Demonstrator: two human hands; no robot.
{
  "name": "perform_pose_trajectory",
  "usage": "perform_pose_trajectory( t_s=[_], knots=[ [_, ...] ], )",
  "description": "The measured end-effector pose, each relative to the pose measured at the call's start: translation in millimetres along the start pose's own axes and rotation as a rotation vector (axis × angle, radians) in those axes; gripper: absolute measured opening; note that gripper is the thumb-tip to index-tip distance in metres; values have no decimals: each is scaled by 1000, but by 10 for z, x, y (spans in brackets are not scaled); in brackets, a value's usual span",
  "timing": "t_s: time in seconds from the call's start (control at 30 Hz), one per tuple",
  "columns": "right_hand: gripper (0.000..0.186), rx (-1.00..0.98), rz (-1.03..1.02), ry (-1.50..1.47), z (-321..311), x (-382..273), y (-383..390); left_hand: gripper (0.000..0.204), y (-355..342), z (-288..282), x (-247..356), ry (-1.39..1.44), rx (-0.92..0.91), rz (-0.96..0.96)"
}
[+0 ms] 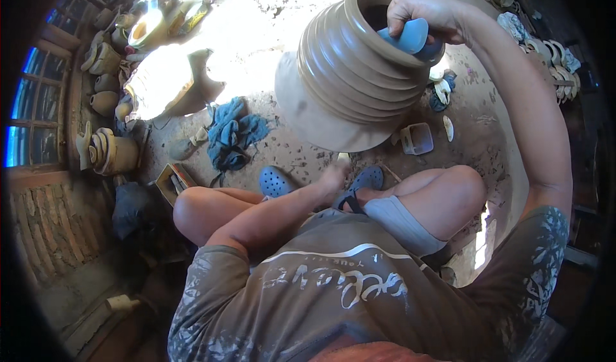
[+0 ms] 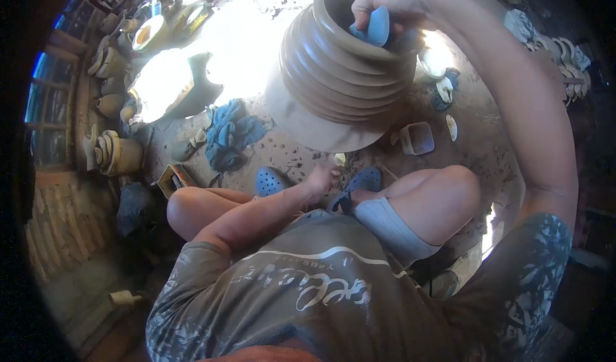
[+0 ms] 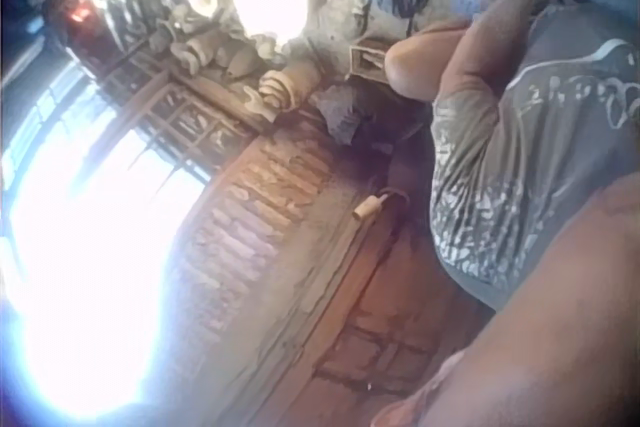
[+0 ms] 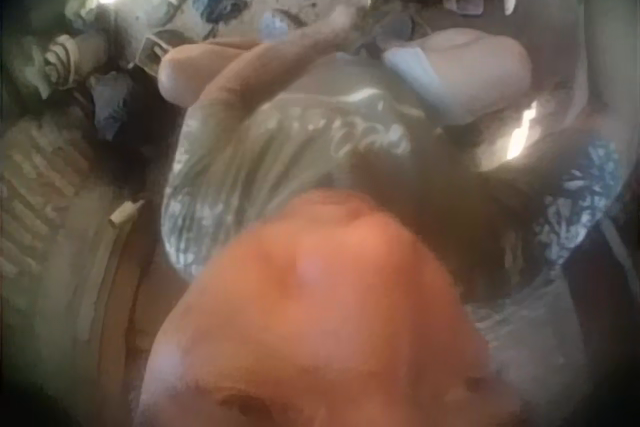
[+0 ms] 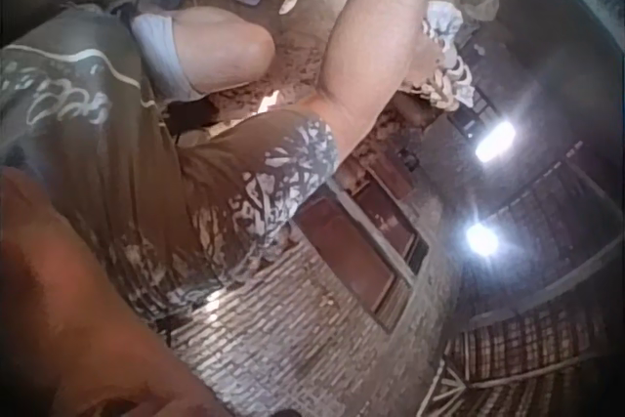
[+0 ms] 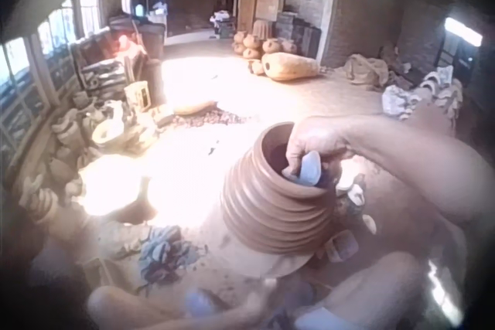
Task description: The person shapes a tall clay pot on a pottery wheel by hand and using a blue curved tool to smooth the internal and external surfaces. They then use a yellow tool to carve horizontal decorative lines into the exterior of the clay vessel while it rotates.
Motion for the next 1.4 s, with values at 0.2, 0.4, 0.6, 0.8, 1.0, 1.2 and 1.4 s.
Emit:
perform_pose_trajectory(
  t_s=[0.2,0.4,0.6,0.8,1.0,1.2,1.4],
  knots=[
    [12,89,-91,36,-51,52,38,81,339,-651,1033,499,551,431],
    [9,76,-65,3,-42,4,-2,82,194,-1642,1747,319,710,552],
    [11,245,-243,-144,-289,-2,157,72,208,-1406,1628,73,798,633],
    [25,713,-356,-201,-811,239,558,79,365,-953,1225,-26,740,818],
    [28,775,-423,-17,-522,466,269,90,517,-65,899,24,599,589],
    [24,997,-380,372,-410,181,197,88,61,-93,488,170,535,363],
    [33,929,-245,33,-444,293,183,76,-131,-153,326,230,470,265]
  ],
)
Point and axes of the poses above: each hand's wrist, its own y-axis away from the middle knuckle, its own z-axis out of the palm, x = y × z, the point moved 7 cm from there along -y, towards the middle knuckle, and after that the axes turned 10 degrees about y, right-handed, at the moved point
